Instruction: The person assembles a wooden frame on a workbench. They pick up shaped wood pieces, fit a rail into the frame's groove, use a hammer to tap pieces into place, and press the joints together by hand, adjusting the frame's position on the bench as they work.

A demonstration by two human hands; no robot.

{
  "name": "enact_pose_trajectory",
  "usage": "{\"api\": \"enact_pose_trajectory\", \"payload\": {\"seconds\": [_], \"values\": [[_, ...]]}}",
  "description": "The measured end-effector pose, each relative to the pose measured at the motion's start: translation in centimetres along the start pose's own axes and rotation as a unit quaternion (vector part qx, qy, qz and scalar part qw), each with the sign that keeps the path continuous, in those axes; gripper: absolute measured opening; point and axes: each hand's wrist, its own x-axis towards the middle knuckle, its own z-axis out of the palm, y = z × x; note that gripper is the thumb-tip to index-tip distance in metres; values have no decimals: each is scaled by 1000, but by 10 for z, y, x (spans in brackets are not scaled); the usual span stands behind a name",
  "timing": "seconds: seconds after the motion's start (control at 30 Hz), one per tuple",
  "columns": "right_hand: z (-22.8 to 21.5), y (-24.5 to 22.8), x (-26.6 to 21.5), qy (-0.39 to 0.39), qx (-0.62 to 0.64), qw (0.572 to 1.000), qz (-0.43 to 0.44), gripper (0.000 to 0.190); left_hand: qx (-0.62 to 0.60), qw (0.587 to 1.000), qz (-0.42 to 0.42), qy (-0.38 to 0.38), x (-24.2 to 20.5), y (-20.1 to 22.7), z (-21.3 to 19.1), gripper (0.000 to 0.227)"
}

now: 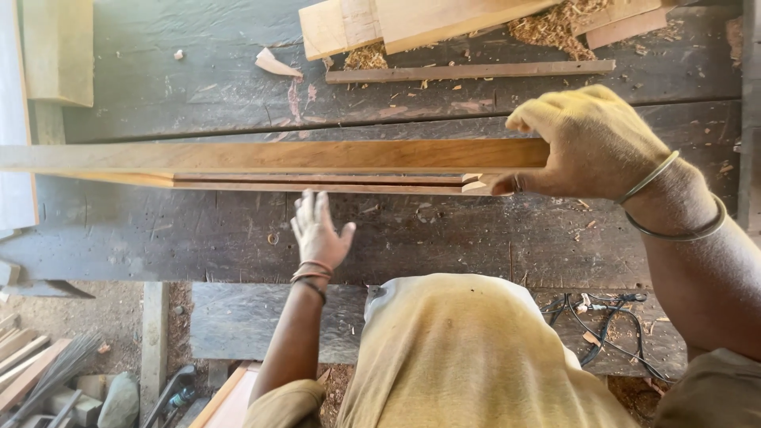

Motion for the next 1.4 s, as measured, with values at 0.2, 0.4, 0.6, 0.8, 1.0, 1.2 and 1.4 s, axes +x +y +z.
{"api": "enact_pose_trajectory", "payload": {"seconds": [0.2,0.4,0.6,0.8,1.0,1.2,1.4], "values": [[-52,-22,7,142,-44,986,-77,72,-94,983,-107,112,-16,-63,-10,95],[18,-14,38,51,54,996,-55,68,-115,975,-156,112,-30,-80,-13,92],[29,-17,43,-79,70,993,57,76,-126,979,-154,31,-44,-84,27,96],[22,-24,41,-62,107,989,78,86,9,976,-193,-105,-51,-51,36,114],[22,-24,39,-44,107,990,83,88,11,967,-213,-142,-49,-43,30,113],[5,-25,39,-47,70,994,68,82,11,969,-210,-131,-50,-46,36,112],[-24,-29,30,70,35,997,-7,53,11,969,-212,-127,-51,-47,40,112]]}}
